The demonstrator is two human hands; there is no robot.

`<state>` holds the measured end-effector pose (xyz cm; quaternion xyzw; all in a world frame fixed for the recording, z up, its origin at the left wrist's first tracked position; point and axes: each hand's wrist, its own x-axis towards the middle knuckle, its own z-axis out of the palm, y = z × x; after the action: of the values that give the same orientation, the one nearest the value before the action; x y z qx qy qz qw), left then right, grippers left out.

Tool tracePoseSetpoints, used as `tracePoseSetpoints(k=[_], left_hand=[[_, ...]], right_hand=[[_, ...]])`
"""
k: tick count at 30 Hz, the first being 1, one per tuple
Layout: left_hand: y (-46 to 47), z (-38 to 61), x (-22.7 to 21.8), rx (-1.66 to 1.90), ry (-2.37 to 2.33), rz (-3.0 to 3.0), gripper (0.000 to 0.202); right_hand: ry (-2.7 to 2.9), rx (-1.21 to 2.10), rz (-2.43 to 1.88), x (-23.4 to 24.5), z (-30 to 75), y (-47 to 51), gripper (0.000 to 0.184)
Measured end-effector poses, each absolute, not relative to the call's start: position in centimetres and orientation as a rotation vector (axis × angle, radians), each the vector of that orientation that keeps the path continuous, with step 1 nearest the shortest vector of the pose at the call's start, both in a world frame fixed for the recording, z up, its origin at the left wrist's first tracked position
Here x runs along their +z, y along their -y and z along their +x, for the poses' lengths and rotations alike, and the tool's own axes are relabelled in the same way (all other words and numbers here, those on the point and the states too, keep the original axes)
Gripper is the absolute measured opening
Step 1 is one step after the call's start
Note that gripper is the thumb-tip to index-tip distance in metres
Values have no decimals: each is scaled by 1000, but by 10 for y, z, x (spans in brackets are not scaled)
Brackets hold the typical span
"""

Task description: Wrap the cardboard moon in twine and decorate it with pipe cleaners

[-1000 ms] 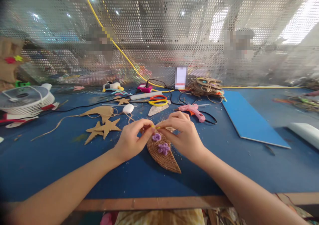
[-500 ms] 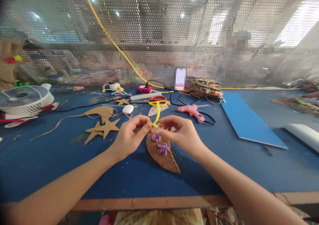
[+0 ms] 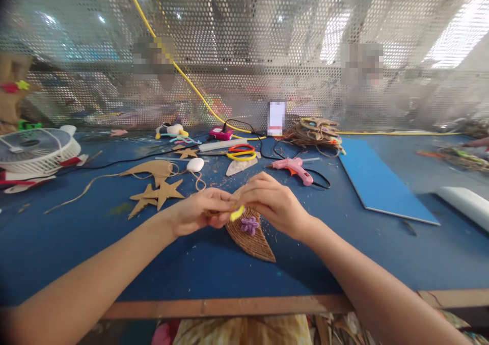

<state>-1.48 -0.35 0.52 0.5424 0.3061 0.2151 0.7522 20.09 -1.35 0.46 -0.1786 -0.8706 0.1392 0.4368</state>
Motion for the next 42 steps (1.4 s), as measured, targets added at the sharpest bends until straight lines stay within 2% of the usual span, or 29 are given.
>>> tracePoseSetpoints(k=[2, 4, 6, 8, 10, 12, 15, 20, 26, 30, 35, 39, 42], left_hand=[[5, -15, 5, 425, -627, 1148, 27], [9, -13, 5, 615, -658, 1292, 25], [12, -11, 5, 899, -758, 1588, 21], [13, -11, 2, 1147, -877, 1942, 15], [13, -13, -2, 1312, -936, 2292, 9], [13, -16, -6, 1404, -892, 2584, 7], [12, -20, -11, 1475, -763, 2825, 11], [16, -26, -8, 1602, -654, 2913, 26], [18, -29, -5, 1557, -611, 2970, 28], [17, -24, -6, 1549, -616, 2849, 17], [17, -13, -4, 1496, -831, 2578, 3], [15, -11, 0, 1280, -993, 2349, 11], [11, -10, 1, 1089, -1001, 2066, 15]], right_hand=[[2139, 350, -375, 5, 200, 16, 21], [1982, 489, -528, 3, 198, 16, 17], [1710, 820, -792, 2, 197, 16, 18], [1421, 1278, -974, 2, 196, 14, 32], [1261, 1734, -965, 5, 197, 14, 41], [1197, 2025, -881, 7, 197, 16, 37], [1113, 2180, -778, 10, 195, 20, 27], [1056, 2276, -678, 10, 194, 24, 24], [1142, 2276, -734, 12, 197, 24, 30], [1331, 2108, -828, 15, 200, 23, 22], [1703, 1508, -934, 19, 203, 22, 22], [1910, 1019, -1025, 19, 202, 20, 20], [2084, 525, -931, 15, 203, 16, 14]])
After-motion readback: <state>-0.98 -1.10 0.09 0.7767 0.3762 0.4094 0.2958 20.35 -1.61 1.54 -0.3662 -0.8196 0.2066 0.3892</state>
